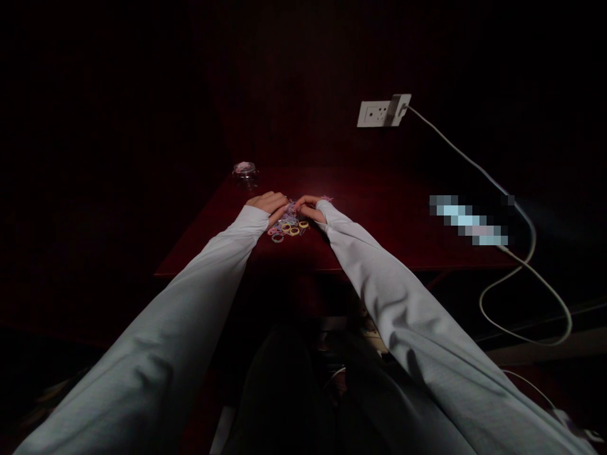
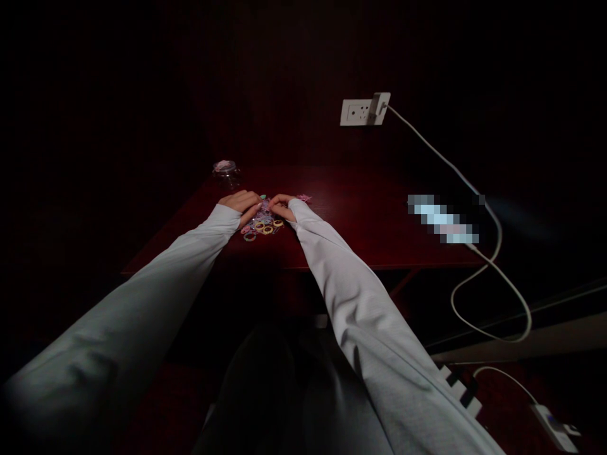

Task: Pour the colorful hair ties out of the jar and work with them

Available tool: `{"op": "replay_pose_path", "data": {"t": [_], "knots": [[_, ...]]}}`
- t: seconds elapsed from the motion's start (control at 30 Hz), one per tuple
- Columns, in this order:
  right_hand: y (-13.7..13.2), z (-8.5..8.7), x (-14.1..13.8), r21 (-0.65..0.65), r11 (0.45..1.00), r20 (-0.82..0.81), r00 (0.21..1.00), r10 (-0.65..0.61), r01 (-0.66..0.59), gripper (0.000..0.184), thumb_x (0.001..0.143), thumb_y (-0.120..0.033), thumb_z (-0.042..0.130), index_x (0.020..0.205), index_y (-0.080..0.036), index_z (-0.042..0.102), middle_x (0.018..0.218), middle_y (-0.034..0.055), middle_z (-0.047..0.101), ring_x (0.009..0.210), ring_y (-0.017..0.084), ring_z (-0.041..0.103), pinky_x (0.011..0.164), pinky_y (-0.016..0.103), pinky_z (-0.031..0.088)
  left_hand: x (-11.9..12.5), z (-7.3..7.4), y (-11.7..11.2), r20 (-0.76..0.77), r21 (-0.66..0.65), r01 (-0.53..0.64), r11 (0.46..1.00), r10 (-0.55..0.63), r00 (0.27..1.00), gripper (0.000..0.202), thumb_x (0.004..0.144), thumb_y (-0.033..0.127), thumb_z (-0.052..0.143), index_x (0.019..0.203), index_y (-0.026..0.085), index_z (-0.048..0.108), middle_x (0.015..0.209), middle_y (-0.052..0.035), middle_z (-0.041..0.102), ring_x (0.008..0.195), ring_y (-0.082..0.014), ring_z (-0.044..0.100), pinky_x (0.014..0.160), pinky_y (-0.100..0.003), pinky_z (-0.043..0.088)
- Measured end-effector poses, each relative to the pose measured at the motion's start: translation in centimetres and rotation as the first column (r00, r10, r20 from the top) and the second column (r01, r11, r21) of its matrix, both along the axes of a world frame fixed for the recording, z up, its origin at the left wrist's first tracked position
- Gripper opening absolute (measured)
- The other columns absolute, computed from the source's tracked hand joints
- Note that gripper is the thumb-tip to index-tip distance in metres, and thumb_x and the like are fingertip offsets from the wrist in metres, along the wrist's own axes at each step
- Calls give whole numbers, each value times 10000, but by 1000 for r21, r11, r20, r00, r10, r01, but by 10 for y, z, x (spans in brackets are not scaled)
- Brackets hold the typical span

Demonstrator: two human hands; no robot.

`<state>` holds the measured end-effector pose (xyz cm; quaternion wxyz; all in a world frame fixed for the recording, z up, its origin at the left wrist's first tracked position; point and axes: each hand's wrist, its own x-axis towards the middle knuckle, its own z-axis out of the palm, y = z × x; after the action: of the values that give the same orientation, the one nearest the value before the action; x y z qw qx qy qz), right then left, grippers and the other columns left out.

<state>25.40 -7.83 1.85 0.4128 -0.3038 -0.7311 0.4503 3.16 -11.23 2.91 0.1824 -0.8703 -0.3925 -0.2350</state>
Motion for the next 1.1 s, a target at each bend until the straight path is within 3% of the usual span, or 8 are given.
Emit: {"op": "replay_pose_path", "data": {"t": [0.33, 0.57, 0.83, 1.1], "knots": [[6, -9, -6, 1, 1000, 17, 1000, 0, 0, 335, 711, -508, 766, 744, -214, 608, 646, -45, 524, 652, 124, 469, 666, 281, 399, -2, -2, 4, -14, 21, -1, 1000, 1, 1000, 375, 1110, 335, 335, 1122, 219, 692, 1110, -91, 743, 991, -238, 648, 798, -336, 497], [5, -5, -2, -18, 1000, -5, 1000, 7, -7, 407, 625, -557, 784, 752, -205, 625, 650, -48, 533, 626, 101, 420, 622, 256, 350, -2, -2, 3, -5, 29, -8, 1000, 8, 1000, 363, 1109, 325, 342, 1095, 219, 689, 1066, -75, 746, 966, -233, 647, 769, -331, 477], [10, -1, 3, 9, 998, 40, 997, -61, 61, 298, 655, -450, 778, 745, -203, 637, 635, -40, 545, 635, 113, 441, 619, 252, 336, 1, 1, -1, 28, 29, -5, 1000, 4, 1000, 333, 1090, 287, 363, 1100, 209, 686, 1109, -80, 753, 954, -232, 634, 759, -340, 467], [9, -3, 2, 16, 999, 35, 999, -33, 32, 321, 685, -478, 793, 748, -206, 635, 651, -41, 561, 643, 115, 452, 638, 257, 357, 2, 5, -7, 40, 24, 5, 1000, -6, 999, 287, 1062, 296, 403, 1025, 210, 674, 1102, -81, 752, 931, -236, 623, 759, -349, 483]]}}
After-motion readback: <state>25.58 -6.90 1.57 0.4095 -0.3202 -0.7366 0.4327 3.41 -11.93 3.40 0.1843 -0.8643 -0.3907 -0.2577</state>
